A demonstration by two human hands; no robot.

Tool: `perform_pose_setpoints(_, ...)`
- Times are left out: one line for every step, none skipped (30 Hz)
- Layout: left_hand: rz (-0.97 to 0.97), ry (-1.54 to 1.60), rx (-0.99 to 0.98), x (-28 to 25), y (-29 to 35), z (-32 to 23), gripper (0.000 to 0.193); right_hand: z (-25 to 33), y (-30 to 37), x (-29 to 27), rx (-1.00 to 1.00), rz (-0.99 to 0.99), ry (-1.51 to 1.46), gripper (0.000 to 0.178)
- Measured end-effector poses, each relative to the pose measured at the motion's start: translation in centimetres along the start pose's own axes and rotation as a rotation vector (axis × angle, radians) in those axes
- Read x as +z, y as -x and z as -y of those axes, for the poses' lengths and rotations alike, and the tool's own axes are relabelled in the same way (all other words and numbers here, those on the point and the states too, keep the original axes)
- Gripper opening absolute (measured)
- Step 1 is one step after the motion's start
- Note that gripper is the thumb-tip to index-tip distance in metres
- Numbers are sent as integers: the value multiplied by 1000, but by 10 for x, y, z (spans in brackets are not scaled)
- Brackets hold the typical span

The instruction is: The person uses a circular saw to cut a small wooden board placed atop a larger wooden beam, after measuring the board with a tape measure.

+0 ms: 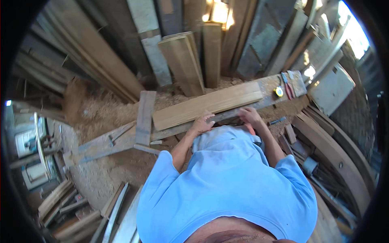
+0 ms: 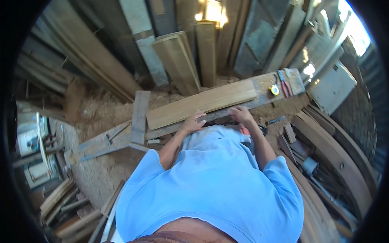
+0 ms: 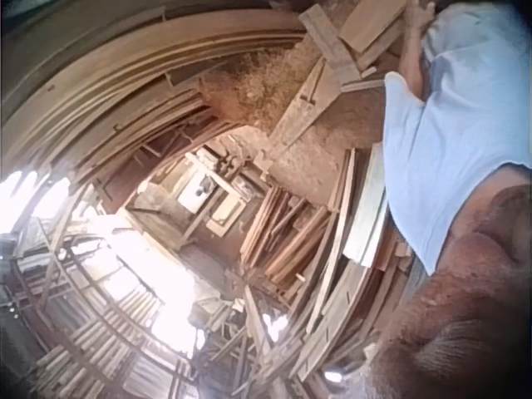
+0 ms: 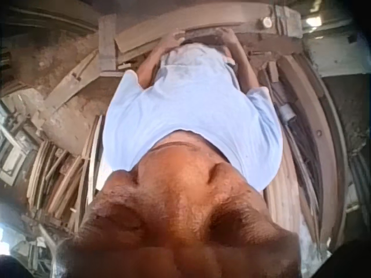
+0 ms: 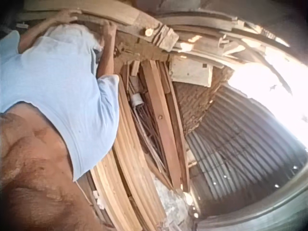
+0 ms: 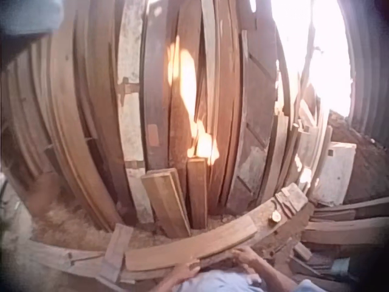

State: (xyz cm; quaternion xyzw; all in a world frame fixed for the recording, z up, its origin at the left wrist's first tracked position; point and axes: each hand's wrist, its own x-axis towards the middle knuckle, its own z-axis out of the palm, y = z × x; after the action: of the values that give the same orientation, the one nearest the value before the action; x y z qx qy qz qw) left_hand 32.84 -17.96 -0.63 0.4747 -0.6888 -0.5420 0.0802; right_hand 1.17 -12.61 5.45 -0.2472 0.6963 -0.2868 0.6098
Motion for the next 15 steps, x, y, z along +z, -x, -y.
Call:
perform_pose_setpoints(58,379,-44,6,0,-2,49,-47,-19,-41,21,20,58,35)
perform_pose_setpoints(15,388,-109,-1,23,16,43,-59,-11,-39,60,29,58,33)
perform_pose_setpoints(-5,407,-145,-3,41,25,37,-77,-4,-48,64,-60,13,32)
perform_pose_setpoints(-18,430,-179,-2,60,33,34,-97,2,-61,95,-133,-4,32)
perform_pose_setpoints(-97,573,-213,-1,85,64,27,-115,-2,-69,82,-172,44,29)
perform_pose_setpoints(-179,714,-240,-1,115,96,23,-130,-6,-75,132,-196,76,28)
perform_pose_setpoints(-117,780,-425,2,142,111,20,-147,1,-93,169,-204,118,28)
perform_pose_setpoints(-46,841,-613,0,171,122,17,-160,10,-105,209,-215,157,27)
perform_pose_setpoints(-54,892,-741,1,206,133,17,-164,18,-104,243,-217,170,27)
perform_pose_setpoints(-66,941,-870,3,242,145,17,-164,26,-104,276,-214,184,26)
perform_pose_setpoints(-75,991,-992,4,271,154,17,-161,28,-103,303,-216,197,25)
perform_pose_setpoints(-71,1042,-1105,1,287,163,17,-160,28,-106,268,-195,206,24)
perform_pose_setpoints(-123,1047,-1174,-3,295,162,22,-162,28,-114,241,-186,214,23)
perform_pose_setpoints(-192,1054,-1241,-7,309,164,28,-163,28,-118,214,-165,225,22)
perform_pose_setpoints(-361,1070,-1278,-14,321,172,36,-159,22,-113,231,-144,260,23)
